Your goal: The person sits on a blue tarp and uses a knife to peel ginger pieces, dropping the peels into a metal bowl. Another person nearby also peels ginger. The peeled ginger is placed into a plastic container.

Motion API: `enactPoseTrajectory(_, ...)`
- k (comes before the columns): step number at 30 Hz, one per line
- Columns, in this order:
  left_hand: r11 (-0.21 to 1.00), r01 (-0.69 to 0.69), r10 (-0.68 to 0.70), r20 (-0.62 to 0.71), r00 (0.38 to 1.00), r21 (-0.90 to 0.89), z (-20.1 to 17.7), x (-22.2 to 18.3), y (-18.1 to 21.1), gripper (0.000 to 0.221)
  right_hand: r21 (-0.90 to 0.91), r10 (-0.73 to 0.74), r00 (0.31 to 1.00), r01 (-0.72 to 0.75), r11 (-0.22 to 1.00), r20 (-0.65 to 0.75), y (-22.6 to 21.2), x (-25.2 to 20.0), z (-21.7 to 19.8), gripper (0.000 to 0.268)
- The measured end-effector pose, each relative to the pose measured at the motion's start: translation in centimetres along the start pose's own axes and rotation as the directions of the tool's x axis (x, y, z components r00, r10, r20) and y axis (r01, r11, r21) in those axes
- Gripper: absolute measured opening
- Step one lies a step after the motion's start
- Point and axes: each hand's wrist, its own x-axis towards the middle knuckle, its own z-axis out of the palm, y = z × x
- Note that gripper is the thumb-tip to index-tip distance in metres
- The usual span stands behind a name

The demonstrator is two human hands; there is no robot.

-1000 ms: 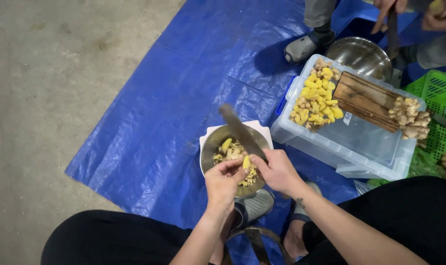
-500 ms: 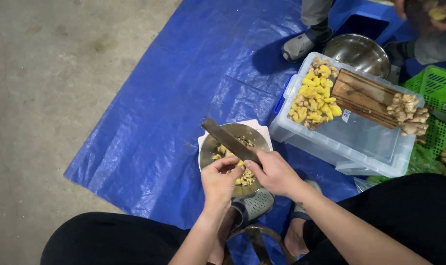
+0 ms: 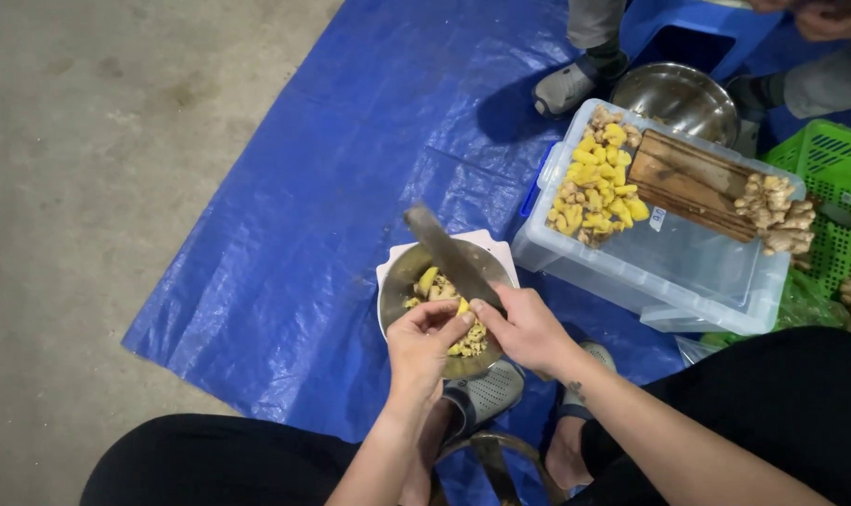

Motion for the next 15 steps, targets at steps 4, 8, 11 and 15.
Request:
enactPoseTrajectory(4,0.996,0.069,-0.069,-0.013,0.998,-0.049,-0.4,0.1,-0.4,0.031,-0.072,-0.140,0.989,0.137,0.988,-0.040,0.8,0.4,0.2,0.039)
enactPoseTrajectory(8,0.992,0.092,-0.098,-0.072,0.993,-0.092,-0.4,-0.3,-0.4,0.029,0.067,-0.124,0.990,0.129,0.989,-0.073,0.7,0.3,0.3,0.040)
enactPoseTrajectory(11,0.996,0.059,-0.065,-0.089,0.994,-0.064,-1.0,0.5,-1.6,0.029,0.123,-0.065,0.994,0.076,0.989,-0.091,-1.0,-0.2,0.3,0.042)
enactPoseTrajectory(15,0.999,0.017,-0.022,-0.105,0.994,-0.046,-1.3,1.2,-1.0,0.026,0.183,-0.006,0.998,0.016,0.983,-0.056,-2.2,-0.7,0.4,0.049)
